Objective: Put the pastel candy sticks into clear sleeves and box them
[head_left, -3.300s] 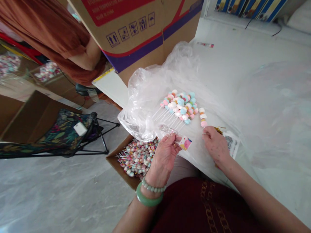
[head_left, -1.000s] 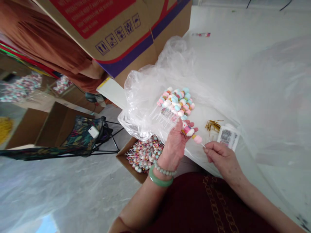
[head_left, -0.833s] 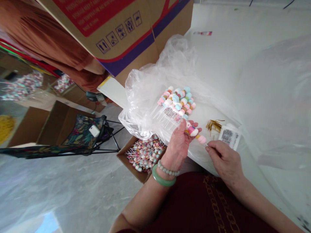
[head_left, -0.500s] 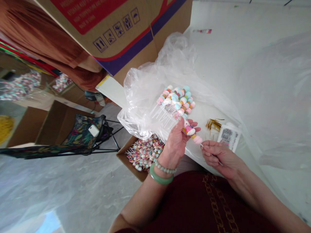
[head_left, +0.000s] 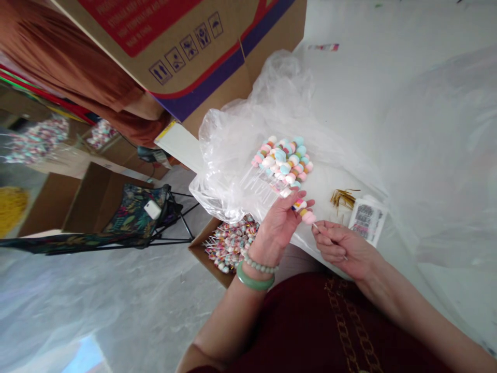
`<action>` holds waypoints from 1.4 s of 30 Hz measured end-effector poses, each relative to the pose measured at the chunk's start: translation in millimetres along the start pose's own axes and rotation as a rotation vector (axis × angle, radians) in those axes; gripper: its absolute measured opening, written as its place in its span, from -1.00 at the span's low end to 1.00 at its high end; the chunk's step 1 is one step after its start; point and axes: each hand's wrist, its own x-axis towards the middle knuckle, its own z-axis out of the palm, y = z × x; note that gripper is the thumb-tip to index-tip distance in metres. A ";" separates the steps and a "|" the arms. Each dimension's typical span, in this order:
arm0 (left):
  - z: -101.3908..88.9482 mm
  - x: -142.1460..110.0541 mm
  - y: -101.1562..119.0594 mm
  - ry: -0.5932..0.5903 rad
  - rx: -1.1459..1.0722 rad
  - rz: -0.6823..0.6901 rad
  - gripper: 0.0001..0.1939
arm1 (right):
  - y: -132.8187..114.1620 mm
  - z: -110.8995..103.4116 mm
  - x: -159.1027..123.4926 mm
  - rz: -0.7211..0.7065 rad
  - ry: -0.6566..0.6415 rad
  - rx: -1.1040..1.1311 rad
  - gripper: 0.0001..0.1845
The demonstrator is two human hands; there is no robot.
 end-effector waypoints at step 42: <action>-3.9 6.2 10.9 -0.085 0.234 0.196 -0.78 | -11.2 7.4 2.5 -0.054 0.137 -0.190 -0.84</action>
